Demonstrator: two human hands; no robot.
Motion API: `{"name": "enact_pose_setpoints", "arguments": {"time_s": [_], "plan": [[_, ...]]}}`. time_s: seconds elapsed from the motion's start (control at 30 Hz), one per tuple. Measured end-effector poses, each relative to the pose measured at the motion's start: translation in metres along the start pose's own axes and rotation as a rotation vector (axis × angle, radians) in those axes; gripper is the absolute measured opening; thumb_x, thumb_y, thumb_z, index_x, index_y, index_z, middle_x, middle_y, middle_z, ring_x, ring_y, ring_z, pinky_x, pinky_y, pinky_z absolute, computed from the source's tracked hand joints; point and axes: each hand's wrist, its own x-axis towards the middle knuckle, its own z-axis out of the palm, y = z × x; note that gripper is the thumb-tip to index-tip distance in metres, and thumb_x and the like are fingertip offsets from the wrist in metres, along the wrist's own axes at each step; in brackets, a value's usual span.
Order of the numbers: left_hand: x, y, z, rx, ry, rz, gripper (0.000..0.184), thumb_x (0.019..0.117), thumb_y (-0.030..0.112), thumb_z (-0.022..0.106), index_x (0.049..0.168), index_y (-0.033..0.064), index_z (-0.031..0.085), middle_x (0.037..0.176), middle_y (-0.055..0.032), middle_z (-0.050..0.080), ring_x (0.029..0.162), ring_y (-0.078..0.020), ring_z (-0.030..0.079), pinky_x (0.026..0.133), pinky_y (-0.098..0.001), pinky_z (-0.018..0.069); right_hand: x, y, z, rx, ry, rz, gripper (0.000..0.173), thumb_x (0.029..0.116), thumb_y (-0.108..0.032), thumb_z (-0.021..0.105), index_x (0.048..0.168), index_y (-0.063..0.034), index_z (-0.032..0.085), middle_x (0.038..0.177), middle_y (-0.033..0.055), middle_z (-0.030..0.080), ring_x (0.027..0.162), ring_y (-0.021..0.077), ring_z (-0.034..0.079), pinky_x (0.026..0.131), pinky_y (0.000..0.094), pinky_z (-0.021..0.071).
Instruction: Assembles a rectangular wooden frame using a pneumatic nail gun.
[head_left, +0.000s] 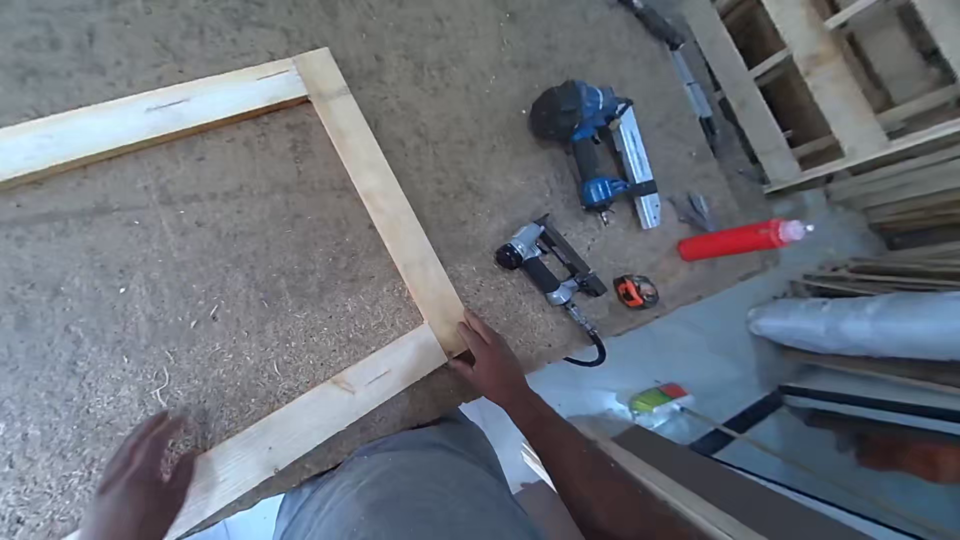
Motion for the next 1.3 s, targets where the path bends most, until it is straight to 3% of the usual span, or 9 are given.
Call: {"name": "enact_pose_setpoints", "arguments": {"time_s": [0.1,0.33,0.67,0.73,0.83,0.9,0.97,1.07,1.3], "plan": [[0.025,0.060,0.029,0.036,0.035,0.196,0.046,0.0961,0.021,0.065,0.138,0.0031,0.061,0.151,-0.0206,0.053,0.144,-0.0409,0.045,0.117,-0.0598,0.0392,-0.004,0.004,0.007,0.053,0.039,0.000,0.062,0.0880,-0.041,0.080,0.140,-0.0114,0.063,0.159,0.0112,0.047,0.139,0.0292,0.053,0.112,0.0496,0.0476],[0.070,0.169,0.072,0.084,-0.007,0.378,0.040,0.0962,0.023,0.068,0.133,0.0067,0.067,0.146,-0.0115,0.060,0.145,-0.0315,0.047,0.119,-0.0511,0.0399,-0.005,0.011,0.019,0.070,0.147,-0.064,0.061,0.0869,-0.048,0.079,0.136,-0.0132,0.066,0.156,0.0091,0.050,0.133,0.0283,0.058,0.107,0.0474,0.0509],[0.113,0.273,0.102,0.160,-0.223,0.199,0.040,0.0989,0.029,0.066,0.137,0.0176,0.065,0.134,-0.0073,0.066,0.130,-0.0258,0.059,0.112,-0.0460,0.0461,0.008,0.018,0.006,0.089,0.091,-0.174,0.045,0.0937,-0.046,0.071,0.126,-0.0147,0.072,0.149,0.0105,0.057,0.124,0.0301,0.063,0.100,0.0489,0.0550],[0.119,0.281,0.091,0.139,-0.299,0.156,0.042,0.1000,0.029,0.064,0.140,0.0184,0.063,0.138,-0.0072,0.064,0.134,-0.0247,0.056,0.115,-0.0445,0.0440,0.015,0.019,-0.023,0.137,-0.043,-0.093,0.041,0.0983,-0.047,0.064,0.125,-0.0164,0.073,0.149,0.0068,0.057,0.135,0.0273,0.056,0.111,0.0496,0.0480],[0.128,0.287,0.075,0.127,-0.353,0.160,0.045,0.0988,0.027,0.064,0.143,0.0208,0.060,0.144,-0.0056,0.060,0.140,-0.0239,0.051,0.118,-0.0432,0.0409,0.025,0.040,-0.059,0.065,0.118,0.113,0.048,0.0978,-0.048,0.063,0.129,-0.0119,0.070,0.145,0.0144,0.059,0.136,0.0345,0.054,0.112,0.0571,0.0438],[0.137,0.285,0.072,0.191,-0.340,0.248,0.050,0.0965,0.030,0.069,0.144,0.0185,0.059,0.149,-0.0066,0.056,0.144,-0.0256,0.045,0.120,-0.0449,0.0376,0.041,0.064,-0.077,0.014,0.139,0.319,0.064,0.0951,-0.044,0.067,0.145,-0.0049,0.056,0.153,0.0247,0.048,0.142,0.0439,0.046,0.115,0.0628,0.0387],[0.151,0.282,0.074,0.309,-0.308,0.404,0.058,0.0920,0.035,0.074,0.146,0.0213,0.057,0.155,-0.0038,0.049,0.150,-0.0251,0.036,0.122,-0.0472,0.0336,0.062,0.087,-0.082,-0.031,0.118,0.455,0.081,0.0888,-0.037,0.077,0.153,-0.0017,0.043,0.147,0.0306,0.050,0.137,0.0488,0.048,0.114,0.0644,0.0384],[0.178,0.291,0.072,0.432,-0.256,0.660,0.079,0.0768,0.038,0.088,0.148,0.0280,0.054,0.161,-0.0037,0.041,0.154,-0.0304,0.028,0.122,-0.0529,0.0316,0.088,0.109,-0.083,-0.163,0.015,0.502,0.088,0.0867,-0.038,0.078,0.156,-0.0040,0.035,0.125,0.0301,0.063,0.119,0.0495,0.060,0.105,0.0647,0.0446],[0.221,0.321,0.073,0.628,-0.392,0.901,0.124,0.0561,0.054,0.095,0.161,0.0331,0.032,0.173,-0.0029,0.015,0.159,-0.0345,0.008,0.126,-0.0630,0.0118,0.107,0.129,-0.096,-0.149,-0.143,0.478,0.087,0.0879,-0.042,0.077,0.155,-0.0077,0.034,0.110,0.0249,0.070,0.099,0.0460,0.070,0.083,0.0654,0.0558]]}}
